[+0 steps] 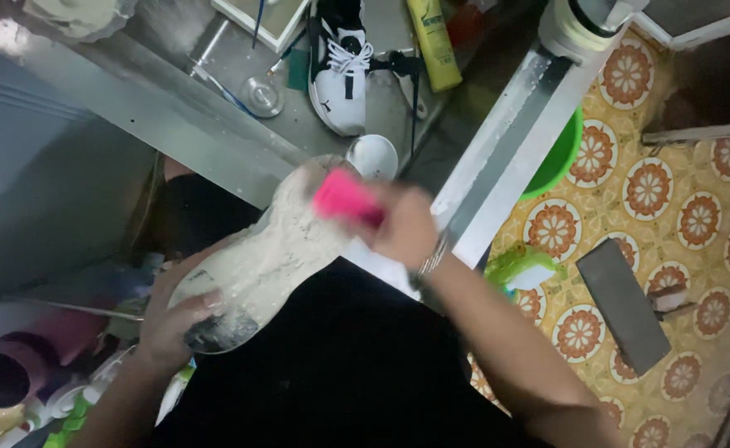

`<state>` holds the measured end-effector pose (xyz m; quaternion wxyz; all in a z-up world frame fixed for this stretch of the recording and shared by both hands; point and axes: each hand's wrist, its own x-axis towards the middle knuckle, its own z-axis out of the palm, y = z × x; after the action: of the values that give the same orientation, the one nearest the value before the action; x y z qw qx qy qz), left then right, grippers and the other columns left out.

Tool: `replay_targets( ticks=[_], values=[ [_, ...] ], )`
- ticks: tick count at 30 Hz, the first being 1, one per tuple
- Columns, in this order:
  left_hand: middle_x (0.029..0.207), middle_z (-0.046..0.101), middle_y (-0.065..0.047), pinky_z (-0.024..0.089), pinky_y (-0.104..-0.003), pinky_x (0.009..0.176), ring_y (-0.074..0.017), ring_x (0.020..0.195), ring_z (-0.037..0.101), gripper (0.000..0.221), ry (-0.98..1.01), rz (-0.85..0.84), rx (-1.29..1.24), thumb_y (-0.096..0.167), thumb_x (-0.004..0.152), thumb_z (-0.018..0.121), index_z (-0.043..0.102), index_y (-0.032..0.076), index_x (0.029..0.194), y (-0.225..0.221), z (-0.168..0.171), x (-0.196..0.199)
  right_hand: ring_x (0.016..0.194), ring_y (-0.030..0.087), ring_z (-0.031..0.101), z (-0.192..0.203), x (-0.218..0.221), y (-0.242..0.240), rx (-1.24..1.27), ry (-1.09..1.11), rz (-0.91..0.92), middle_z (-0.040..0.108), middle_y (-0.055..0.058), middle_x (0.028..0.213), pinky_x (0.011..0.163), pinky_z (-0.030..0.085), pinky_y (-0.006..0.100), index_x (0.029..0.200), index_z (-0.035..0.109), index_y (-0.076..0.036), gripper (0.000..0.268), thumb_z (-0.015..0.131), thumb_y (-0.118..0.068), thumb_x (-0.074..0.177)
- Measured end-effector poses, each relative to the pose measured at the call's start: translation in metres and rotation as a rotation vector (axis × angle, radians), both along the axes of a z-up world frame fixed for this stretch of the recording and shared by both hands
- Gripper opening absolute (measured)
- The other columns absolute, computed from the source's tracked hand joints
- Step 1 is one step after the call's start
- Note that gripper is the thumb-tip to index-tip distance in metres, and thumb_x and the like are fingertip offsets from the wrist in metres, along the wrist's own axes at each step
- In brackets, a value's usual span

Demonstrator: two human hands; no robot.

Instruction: Cleaning and scrubbing sneakers using a brush and soap in a sink.

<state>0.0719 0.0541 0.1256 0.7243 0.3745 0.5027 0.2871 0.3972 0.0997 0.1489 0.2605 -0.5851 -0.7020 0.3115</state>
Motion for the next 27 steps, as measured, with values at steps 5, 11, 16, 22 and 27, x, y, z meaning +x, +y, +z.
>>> replay_targets(
  ticks=[5, 11, 16, 22, 27],
  values=[
    [0.128, 0.07, -0.025, 0.05, -0.037, 0.094, -0.0298, 0.107, 0.069, 0.09, -0.088, 0.114, -0.147, 0.035, 0.067, 0.063, 0.053, -0.01, 0.145, -0.006, -0.001, 0.005, 0.09, 0.027, 0.078, 0.016, -0.012, 0.003, -0.049, -0.008, 0.001, 0.078, 0.014, 0.103, 0.084, 0.062, 0.037, 0.115, 0.077, -0.011, 0.038, 0.082, -0.027, 0.081],
    [0.127, 0.072, -0.023, 0.05, -0.035, 0.092, -0.0275, 0.104, 0.07, 0.091, 0.015, 0.034, -0.016, 0.041, 0.069, 0.059, 0.056, -0.008, 0.146, -0.005, -0.003, 0.002, 0.086, 0.028, 0.078, -0.001, -0.001, 0.026, -0.108, -0.016, -0.035, 0.078, 0.015, 0.099, 0.08, 0.062, 0.038, 0.121, 0.074, -0.013, 0.046, 0.083, -0.035, 0.081],
    [0.121, 0.075, -0.024, 0.051, -0.035, 0.089, -0.0276, 0.099, 0.07, 0.091, 0.023, 0.01, 0.024, 0.044, 0.071, 0.06, 0.058, -0.006, 0.146, 0.004, 0.014, 0.008, 0.088, 0.027, 0.079, 0.0, -0.022, 0.015, -0.03, 0.053, 0.017, 0.078, 0.014, 0.099, 0.084, 0.062, 0.037, 0.123, 0.073, -0.014, 0.048, 0.082, -0.039, 0.083],
    [0.119, 0.075, -0.023, 0.051, -0.036, 0.089, -0.0279, 0.099, 0.071, 0.092, 0.03, 0.012, 0.015, 0.044, 0.068, 0.062, 0.058, -0.006, 0.144, -0.01, -0.007, 0.0, 0.082, 0.027, 0.077, -0.015, -0.01, 0.036, -0.122, -0.116, -0.047, 0.078, 0.015, 0.094, 0.078, 0.062, 0.038, 0.118, 0.077, -0.015, 0.046, 0.085, -0.043, 0.081],
    [0.123, 0.074, -0.022, 0.052, -0.036, 0.091, -0.0276, 0.103, 0.071, 0.091, 0.024, 0.02, -0.014, 0.044, 0.068, 0.062, 0.057, -0.006, 0.144, -0.002, 0.013, 0.011, 0.082, 0.033, 0.073, -0.007, -0.029, 0.016, 0.216, -0.034, 0.157, 0.075, 0.015, 0.098, 0.077, 0.059, 0.042, 0.121, 0.075, -0.011, 0.05, 0.084, -0.037, 0.079]
  ],
)
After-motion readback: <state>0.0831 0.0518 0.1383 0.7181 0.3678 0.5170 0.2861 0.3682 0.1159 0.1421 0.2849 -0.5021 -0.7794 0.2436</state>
